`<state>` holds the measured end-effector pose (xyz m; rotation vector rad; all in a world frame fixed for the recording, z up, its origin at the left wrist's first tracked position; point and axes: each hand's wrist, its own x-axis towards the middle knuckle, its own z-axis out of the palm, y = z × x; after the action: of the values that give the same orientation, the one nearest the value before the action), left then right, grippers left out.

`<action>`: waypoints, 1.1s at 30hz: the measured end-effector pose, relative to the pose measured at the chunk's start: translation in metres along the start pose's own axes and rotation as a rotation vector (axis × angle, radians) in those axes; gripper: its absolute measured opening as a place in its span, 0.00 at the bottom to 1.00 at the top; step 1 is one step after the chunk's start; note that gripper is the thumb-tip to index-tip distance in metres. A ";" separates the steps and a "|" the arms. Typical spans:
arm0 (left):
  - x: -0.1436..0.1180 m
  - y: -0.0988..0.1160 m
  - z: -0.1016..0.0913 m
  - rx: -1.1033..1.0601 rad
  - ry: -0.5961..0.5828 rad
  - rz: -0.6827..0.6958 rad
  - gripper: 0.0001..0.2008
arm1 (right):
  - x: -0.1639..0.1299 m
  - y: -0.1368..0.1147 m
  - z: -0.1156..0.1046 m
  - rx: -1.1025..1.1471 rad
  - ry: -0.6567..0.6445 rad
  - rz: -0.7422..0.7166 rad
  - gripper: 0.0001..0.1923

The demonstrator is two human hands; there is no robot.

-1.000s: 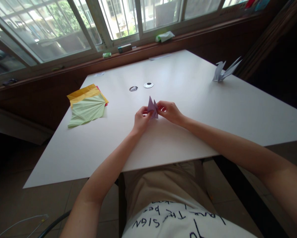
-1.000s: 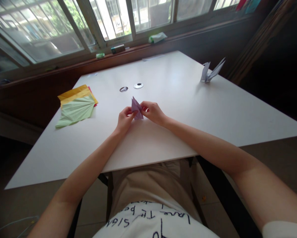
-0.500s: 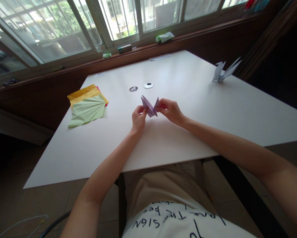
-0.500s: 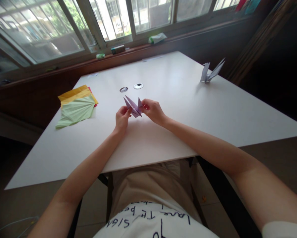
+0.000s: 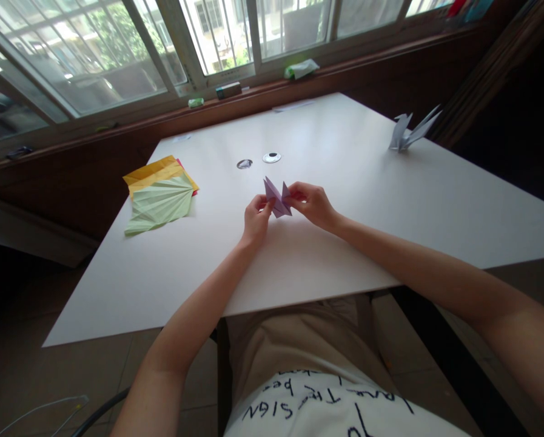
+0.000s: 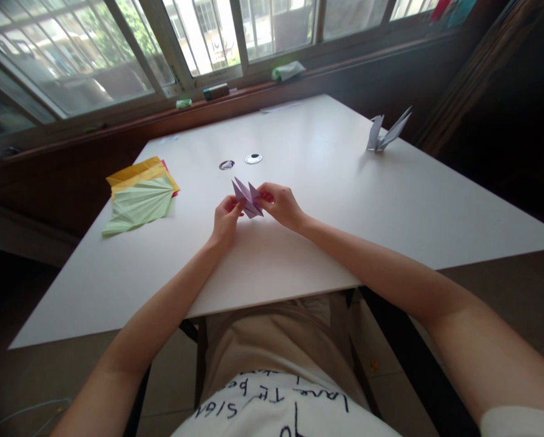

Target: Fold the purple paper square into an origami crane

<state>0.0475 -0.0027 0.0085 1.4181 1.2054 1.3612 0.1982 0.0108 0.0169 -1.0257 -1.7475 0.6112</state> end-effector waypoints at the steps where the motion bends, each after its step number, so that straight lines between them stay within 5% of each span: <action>1: 0.000 0.000 0.000 0.002 -0.005 0.000 0.06 | 0.000 -0.001 0.000 -0.002 0.000 0.003 0.09; 33: 0.000 -0.003 0.001 -0.028 0.016 -0.019 0.06 | 0.000 0.002 0.000 -0.013 -0.012 -0.003 0.08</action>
<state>0.0479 -0.0016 0.0054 1.3752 1.2030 1.3731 0.1984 0.0114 0.0152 -1.0298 -1.7650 0.6056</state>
